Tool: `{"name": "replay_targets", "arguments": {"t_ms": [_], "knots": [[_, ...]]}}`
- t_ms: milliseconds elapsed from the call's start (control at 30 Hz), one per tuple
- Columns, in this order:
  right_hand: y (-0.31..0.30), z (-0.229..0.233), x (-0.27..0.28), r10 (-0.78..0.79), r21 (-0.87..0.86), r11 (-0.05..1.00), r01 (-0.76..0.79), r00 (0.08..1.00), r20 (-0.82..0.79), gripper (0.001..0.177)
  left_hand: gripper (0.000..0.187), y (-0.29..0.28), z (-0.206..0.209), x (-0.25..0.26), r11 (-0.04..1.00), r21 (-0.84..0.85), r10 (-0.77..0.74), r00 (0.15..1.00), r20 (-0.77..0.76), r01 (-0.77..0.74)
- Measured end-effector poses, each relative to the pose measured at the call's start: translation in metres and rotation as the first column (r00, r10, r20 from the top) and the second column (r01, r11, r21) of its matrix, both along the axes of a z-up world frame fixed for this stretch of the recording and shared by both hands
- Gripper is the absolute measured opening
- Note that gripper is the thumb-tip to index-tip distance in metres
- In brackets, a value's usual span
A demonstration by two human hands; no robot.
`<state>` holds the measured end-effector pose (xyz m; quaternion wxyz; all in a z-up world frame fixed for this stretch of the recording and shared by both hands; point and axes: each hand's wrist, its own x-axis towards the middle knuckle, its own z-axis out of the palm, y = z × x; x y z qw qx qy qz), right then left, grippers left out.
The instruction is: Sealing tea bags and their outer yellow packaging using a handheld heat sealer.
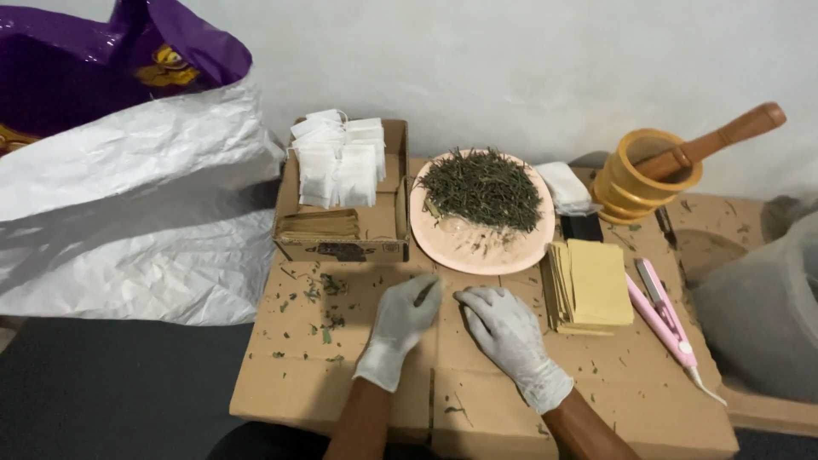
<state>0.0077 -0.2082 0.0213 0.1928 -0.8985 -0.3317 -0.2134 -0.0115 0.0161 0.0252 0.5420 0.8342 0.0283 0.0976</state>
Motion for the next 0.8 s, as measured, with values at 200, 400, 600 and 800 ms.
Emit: {"name": "replay_targets", "arguments": {"t_ms": [200, 400, 600, 800], "knots": [[0.005, 0.021, -0.006, 0.045, 0.026, 0.999, -0.045, 0.999, -0.02, 0.028, 0.051, 0.019, 0.099, -0.024, 0.975, 0.136, -0.124, 0.934, -0.335, 0.178], [0.001, 0.009, -0.002, 0.02, -0.004, 1.0, -0.02, 0.998, -0.067, 0.03, 0.049, 0.09, 0.171, 0.028, 0.88, 0.375, 0.301, 0.953, 0.037, -0.293], [0.003, 0.014, -0.002, 0.029, 0.011, 1.0, -0.029, 0.999, -0.042, 0.027, 0.043, 0.144, 0.178, 0.138, 0.647, 0.742, 0.193, 0.979, 0.065, -0.177], [0.002, 0.016, -0.001, 0.043, 0.009, 0.999, -0.043, 0.997, -0.059, 0.028, 0.044, 0.19, 0.102, 0.227, 0.339, 0.934, 0.247, 0.969, 0.03, -0.115]]}}
